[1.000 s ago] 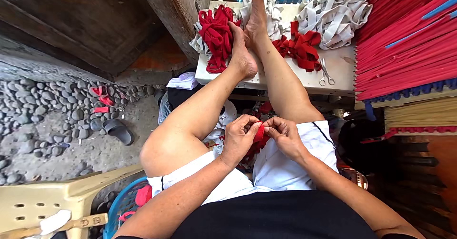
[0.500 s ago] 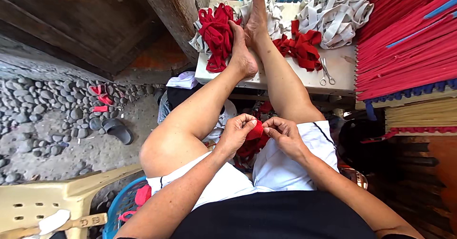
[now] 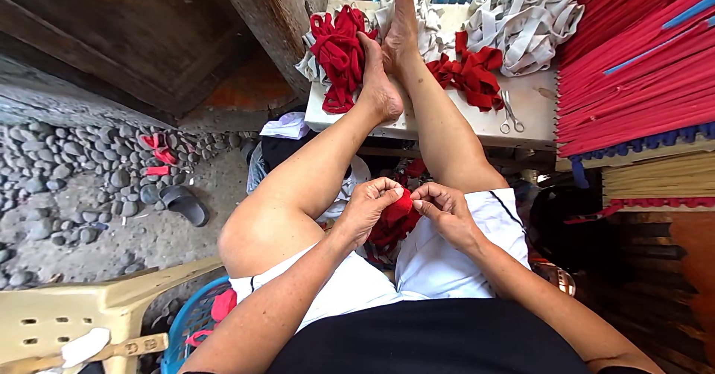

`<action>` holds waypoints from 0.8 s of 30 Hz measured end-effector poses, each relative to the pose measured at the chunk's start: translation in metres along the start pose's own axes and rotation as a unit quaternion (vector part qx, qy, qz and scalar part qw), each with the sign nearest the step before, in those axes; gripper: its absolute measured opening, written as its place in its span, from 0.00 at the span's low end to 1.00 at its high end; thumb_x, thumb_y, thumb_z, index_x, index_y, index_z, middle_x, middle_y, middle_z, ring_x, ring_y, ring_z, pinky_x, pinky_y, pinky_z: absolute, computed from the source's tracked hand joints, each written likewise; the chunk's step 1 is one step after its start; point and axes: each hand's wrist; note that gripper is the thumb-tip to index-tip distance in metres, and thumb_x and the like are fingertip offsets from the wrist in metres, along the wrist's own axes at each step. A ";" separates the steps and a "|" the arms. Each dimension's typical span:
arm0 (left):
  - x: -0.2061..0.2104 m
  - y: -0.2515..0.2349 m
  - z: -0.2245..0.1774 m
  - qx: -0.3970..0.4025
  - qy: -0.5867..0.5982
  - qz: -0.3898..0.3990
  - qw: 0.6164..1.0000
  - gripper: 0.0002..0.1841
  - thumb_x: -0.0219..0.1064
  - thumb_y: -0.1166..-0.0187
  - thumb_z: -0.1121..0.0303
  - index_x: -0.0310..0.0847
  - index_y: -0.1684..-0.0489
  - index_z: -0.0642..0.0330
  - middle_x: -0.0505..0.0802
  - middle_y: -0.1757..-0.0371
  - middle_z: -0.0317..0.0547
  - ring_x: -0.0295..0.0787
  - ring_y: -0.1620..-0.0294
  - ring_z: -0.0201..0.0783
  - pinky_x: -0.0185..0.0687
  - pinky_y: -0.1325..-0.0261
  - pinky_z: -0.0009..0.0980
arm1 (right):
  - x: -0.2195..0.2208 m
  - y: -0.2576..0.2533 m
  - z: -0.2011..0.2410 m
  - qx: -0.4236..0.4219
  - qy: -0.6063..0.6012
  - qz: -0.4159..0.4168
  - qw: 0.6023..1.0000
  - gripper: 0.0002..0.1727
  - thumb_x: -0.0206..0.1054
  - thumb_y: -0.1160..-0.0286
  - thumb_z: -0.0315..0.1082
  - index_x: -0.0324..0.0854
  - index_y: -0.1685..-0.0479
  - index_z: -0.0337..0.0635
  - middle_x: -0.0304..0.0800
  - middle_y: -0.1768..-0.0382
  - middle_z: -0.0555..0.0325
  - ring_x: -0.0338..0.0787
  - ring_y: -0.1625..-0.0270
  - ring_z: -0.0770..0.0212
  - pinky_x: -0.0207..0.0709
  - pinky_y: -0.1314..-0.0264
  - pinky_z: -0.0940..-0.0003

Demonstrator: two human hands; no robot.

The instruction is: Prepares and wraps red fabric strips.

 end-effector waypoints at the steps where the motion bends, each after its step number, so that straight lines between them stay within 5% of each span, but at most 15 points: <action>1: 0.000 0.000 -0.001 0.000 0.007 0.003 1.000 0.05 0.63 0.14 0.75 0.85 0.59 0.62 0.90 0.65 0.41 0.86 0.66 0.28 0.85 0.57 0.25 | 0.000 0.000 0.000 -0.001 -0.001 0.000 1.000 0.05 0.63 0.23 0.21 0.85 0.59 0.36 0.85 0.71 0.61 0.83 0.70 0.71 0.79 0.64 0.75; 13: 0.007 0.000 0.012 0.041 -0.035 -0.020 0.998 0.04 0.65 0.16 0.73 0.84 0.60 0.62 0.89 0.69 0.41 0.84 0.71 0.28 0.82 0.64 0.24 | 0.007 0.000 -0.003 0.063 -0.062 -0.041 0.995 0.05 0.66 0.26 0.20 0.84 0.63 0.39 0.83 0.74 0.62 0.81 0.73 0.71 0.77 0.65 0.74; 17: 0.009 0.000 0.014 0.060 -0.070 -0.049 0.995 0.04 0.64 0.14 0.72 0.83 0.58 0.62 0.87 0.70 0.41 0.82 0.73 0.29 0.79 0.67 0.24 | 0.009 -0.002 0.002 0.092 -0.091 -0.051 0.990 0.06 0.69 0.27 0.17 0.85 0.56 0.32 0.89 0.71 0.54 0.89 0.71 0.65 0.88 0.63 0.69; 24: 0.009 -0.003 0.024 0.066 -0.129 -0.050 0.988 0.05 0.65 0.15 0.71 0.81 0.61 0.62 0.84 0.73 0.41 0.78 0.74 0.29 0.76 0.68 0.25 | 0.011 0.001 0.003 0.044 -0.073 -0.063 0.994 0.10 0.69 0.26 0.19 0.84 0.49 0.35 0.90 0.64 0.55 0.91 0.65 0.65 0.90 0.57 0.67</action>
Point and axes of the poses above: each hand's wrist, its own y-axis away from the middle knuckle, its own x-axis out of the palm, z = x × y
